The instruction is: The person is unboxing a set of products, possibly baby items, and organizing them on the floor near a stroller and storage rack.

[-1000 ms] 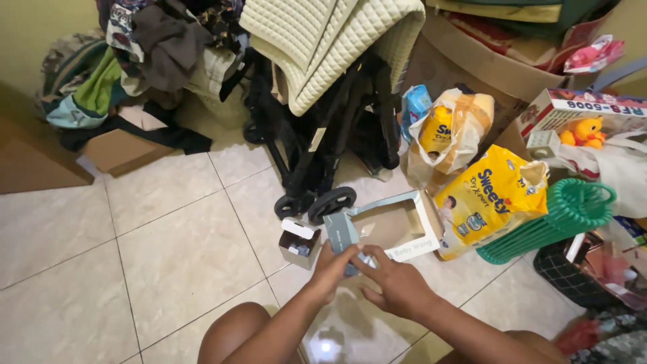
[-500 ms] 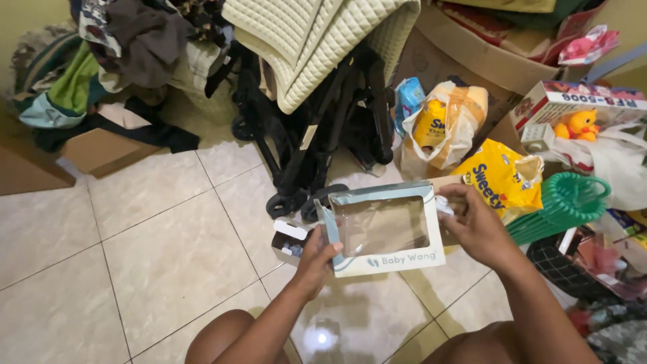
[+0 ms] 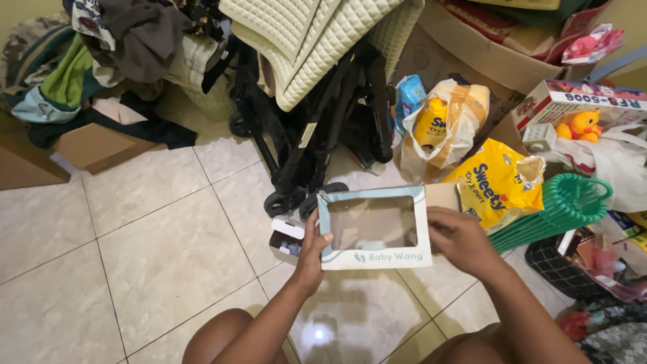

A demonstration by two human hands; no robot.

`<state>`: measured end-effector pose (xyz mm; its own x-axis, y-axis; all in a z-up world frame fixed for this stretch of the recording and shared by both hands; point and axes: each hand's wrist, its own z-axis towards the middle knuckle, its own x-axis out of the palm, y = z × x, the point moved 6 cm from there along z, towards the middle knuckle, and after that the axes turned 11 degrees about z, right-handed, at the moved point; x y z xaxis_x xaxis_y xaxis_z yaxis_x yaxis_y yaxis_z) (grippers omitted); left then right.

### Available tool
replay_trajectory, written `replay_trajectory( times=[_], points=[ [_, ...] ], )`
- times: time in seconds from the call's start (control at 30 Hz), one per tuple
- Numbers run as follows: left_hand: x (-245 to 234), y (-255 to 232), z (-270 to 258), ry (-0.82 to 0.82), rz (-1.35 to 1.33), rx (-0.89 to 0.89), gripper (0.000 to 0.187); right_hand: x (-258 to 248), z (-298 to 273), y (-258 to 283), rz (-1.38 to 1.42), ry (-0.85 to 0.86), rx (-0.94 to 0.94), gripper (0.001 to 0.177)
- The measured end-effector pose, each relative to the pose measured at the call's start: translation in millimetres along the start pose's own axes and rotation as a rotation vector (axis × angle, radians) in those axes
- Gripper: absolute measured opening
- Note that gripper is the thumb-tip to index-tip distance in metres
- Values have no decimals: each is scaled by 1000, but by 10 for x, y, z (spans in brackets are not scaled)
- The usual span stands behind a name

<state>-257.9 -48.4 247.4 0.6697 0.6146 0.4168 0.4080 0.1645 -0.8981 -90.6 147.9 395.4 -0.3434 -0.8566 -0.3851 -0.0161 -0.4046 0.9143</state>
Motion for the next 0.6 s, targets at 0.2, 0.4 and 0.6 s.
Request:
replay_trajectory(
  times=[0.2,0.4,0.6],
  points=[
    [-80,-166,-40,-26,75,145,74,-461,-53,209,-443,-534,-175,19],
    [-69,-150,-54,51,144,162,72,-398,72,-472,-35,-255,250,87],
    [-127,-113,-48,25,311,71,75,-252,51,-784,61,-329,428,54]
  ],
)
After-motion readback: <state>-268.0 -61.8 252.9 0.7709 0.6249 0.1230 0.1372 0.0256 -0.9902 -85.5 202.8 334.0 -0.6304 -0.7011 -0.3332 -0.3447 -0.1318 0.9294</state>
